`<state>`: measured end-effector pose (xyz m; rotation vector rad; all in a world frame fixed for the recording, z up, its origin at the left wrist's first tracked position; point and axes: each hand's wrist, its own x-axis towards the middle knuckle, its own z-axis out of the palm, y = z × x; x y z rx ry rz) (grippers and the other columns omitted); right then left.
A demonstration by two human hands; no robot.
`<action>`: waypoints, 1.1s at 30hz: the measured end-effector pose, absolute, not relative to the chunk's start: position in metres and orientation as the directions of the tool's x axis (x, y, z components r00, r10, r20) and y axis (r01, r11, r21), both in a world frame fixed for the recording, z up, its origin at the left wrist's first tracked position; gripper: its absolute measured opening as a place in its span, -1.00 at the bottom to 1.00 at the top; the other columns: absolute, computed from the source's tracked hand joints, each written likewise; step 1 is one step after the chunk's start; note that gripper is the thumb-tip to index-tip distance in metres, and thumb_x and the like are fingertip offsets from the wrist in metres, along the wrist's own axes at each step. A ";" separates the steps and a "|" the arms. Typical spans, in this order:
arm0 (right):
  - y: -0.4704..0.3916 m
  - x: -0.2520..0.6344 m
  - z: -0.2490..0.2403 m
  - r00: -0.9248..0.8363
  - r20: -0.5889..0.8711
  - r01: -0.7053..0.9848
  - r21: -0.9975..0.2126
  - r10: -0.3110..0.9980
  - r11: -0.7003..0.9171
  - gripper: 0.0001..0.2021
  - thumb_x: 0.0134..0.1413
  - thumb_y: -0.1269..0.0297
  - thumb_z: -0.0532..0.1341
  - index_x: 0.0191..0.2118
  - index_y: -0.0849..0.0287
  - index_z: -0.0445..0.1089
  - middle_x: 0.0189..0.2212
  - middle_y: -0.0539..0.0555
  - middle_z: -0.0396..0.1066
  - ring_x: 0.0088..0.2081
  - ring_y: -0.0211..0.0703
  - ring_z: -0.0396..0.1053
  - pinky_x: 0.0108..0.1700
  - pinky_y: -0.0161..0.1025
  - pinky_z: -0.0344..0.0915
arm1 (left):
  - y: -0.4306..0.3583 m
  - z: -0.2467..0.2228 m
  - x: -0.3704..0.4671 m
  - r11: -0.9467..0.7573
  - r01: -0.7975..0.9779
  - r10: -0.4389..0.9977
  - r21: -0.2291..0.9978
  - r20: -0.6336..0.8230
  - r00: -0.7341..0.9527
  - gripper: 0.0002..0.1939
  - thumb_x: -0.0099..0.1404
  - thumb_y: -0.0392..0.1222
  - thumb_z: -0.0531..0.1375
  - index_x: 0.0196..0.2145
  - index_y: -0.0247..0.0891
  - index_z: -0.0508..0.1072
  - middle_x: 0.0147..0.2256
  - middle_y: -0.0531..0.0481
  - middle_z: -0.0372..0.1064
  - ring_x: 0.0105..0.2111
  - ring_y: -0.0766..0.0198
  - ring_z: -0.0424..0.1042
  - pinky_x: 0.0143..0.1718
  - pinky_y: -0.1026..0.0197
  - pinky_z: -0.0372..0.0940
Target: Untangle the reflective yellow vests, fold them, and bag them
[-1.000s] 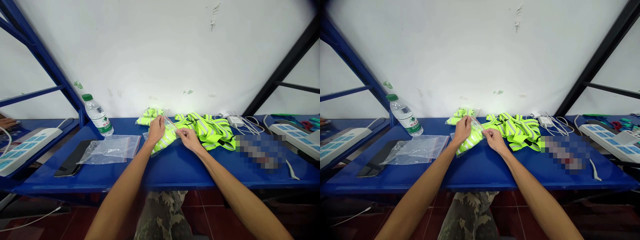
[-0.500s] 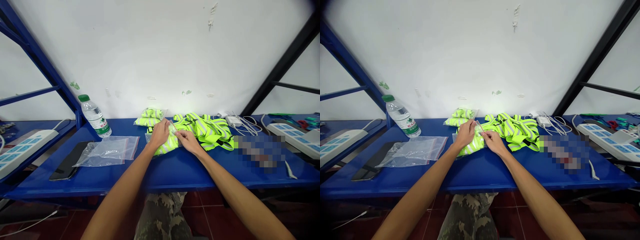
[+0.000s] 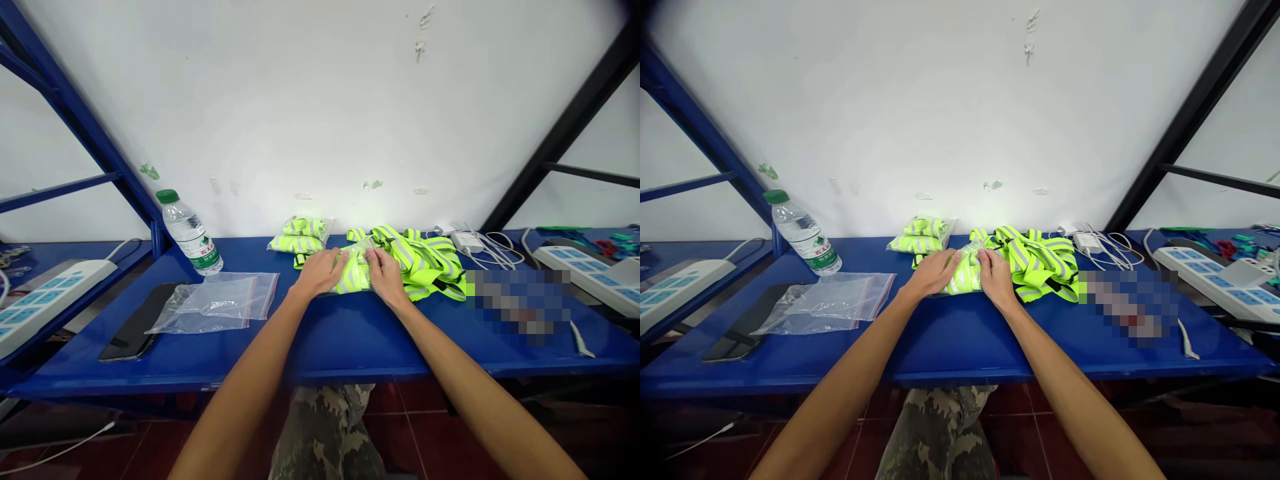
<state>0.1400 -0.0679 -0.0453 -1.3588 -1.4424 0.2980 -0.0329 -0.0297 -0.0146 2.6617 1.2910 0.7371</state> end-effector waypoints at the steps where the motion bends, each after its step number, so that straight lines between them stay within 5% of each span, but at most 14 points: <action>1: -0.068 0.140 -0.045 0.246 0.499 0.548 -0.779 0.831 0.305 -0.58 0.29 -0.07 -0.06 -0.34 0.15 0.31 -0.39 0.12 0.43 -0.35 -0.09 0.33 -0.27 -0.20 0.20 | -0.029 -0.019 -0.032 -0.621 0.731 0.776 0.283 0.353 0.523 -0.45 0.47 0.09 -0.25 -0.20 -0.25 0.43 -0.23 -0.14 0.51 -0.19 0.10 0.47 -0.23 0.16 0.22; 6: -0.070 0.131 -0.047 0.179 0.383 0.500 -0.829 0.906 0.251 -0.52 0.22 -0.22 -0.04 -0.20 0.13 0.28 -0.26 0.12 0.46 -0.20 -0.06 0.38 -0.17 -0.21 0.23 | -0.033 -0.033 -0.021 -0.556 0.791 0.819 0.256 0.332 0.469 -0.37 0.48 0.04 -0.31 -0.29 -0.28 0.47 -0.24 -0.22 0.52 -0.21 0.06 0.49 -0.23 0.12 0.24; 11: -0.073 0.110 -0.050 0.268 0.336 0.703 -0.709 0.903 0.055 -0.47 0.23 -0.21 -0.05 -0.04 0.20 0.24 -0.22 0.28 0.47 -0.19 0.11 0.42 -0.22 -0.15 0.21 | -0.037 -0.035 -0.016 -0.523 0.829 0.824 0.197 0.366 0.433 -0.49 0.47 -0.07 -0.21 -0.28 -0.27 0.48 -0.24 -0.19 0.53 -0.25 0.09 0.50 -0.26 0.13 0.24; 20: -0.066 0.103 -0.050 0.246 0.398 0.853 -0.521 0.884 -0.003 -0.58 0.34 0.03 -0.13 -0.21 0.22 0.34 -0.39 0.28 0.48 -0.36 0.05 0.41 -0.34 -0.18 0.06 | -0.040 -0.037 -0.011 -0.452 0.865 0.855 0.219 0.384 0.349 -0.33 0.48 -0.01 -0.31 -0.26 -0.31 0.55 -0.28 -0.24 0.54 -0.30 0.11 0.51 -0.27 0.13 0.28; 33: -0.065 0.097 -0.050 0.205 0.434 0.883 -0.468 0.877 0.025 -0.63 0.36 0.12 -0.13 -0.25 0.18 0.34 -0.44 0.21 0.45 -0.44 -0.04 0.33 -0.38 -0.20 0.01 | -0.046 -0.032 -0.012 -0.432 0.868 0.875 0.244 0.347 0.337 -0.31 0.47 -0.01 -0.31 -0.29 -0.32 0.57 -0.30 -0.27 0.53 -0.30 0.07 0.50 -0.24 0.10 0.28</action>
